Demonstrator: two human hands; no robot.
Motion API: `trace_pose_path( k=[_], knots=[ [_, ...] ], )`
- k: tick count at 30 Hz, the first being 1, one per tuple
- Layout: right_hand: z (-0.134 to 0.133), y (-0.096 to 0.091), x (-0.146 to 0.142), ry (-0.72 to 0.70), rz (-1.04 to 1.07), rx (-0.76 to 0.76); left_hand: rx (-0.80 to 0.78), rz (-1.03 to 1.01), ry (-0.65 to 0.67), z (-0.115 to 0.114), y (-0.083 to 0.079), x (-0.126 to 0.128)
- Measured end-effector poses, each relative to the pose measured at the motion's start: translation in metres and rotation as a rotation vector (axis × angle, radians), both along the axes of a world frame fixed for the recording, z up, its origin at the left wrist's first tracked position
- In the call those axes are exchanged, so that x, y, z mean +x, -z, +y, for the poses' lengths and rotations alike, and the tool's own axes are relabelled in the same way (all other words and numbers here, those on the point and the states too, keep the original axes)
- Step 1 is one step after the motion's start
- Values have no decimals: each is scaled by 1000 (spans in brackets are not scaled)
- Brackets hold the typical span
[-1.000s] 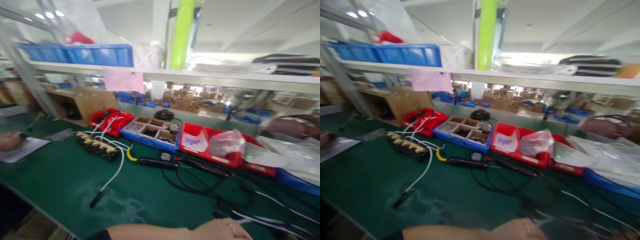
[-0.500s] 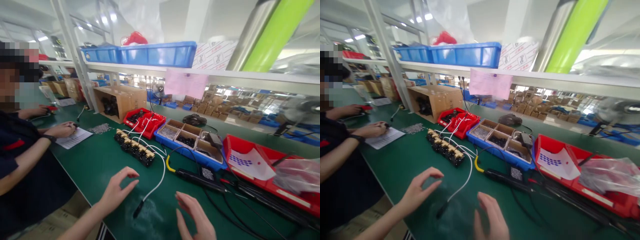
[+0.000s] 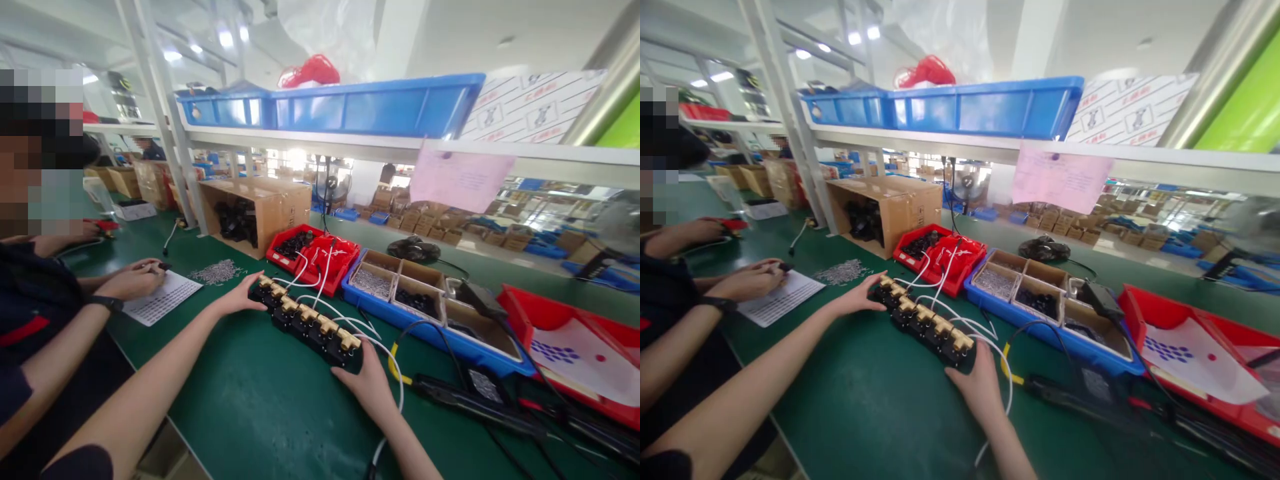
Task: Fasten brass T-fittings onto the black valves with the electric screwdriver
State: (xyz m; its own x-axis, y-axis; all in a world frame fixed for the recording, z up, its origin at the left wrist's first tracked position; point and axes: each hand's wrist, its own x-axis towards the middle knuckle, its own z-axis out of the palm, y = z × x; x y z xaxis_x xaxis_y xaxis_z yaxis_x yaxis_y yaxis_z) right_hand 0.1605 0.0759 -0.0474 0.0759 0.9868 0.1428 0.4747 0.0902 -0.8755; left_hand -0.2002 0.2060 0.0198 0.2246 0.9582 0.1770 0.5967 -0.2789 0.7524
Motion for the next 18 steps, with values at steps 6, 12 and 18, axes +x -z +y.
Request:
trace_pose_path(
  k=[6,12,18],
  knots=[
    [10,-11,-11,-88,86,-44,-107,-53,161,11,2,6],
    [-1,-24,-17,-101,160,-72,-168,-89,75,-5,9,3],
    [-16,-28,-6,-165,227,-79,-238,-70,83,-10,1,7]
  ],
)
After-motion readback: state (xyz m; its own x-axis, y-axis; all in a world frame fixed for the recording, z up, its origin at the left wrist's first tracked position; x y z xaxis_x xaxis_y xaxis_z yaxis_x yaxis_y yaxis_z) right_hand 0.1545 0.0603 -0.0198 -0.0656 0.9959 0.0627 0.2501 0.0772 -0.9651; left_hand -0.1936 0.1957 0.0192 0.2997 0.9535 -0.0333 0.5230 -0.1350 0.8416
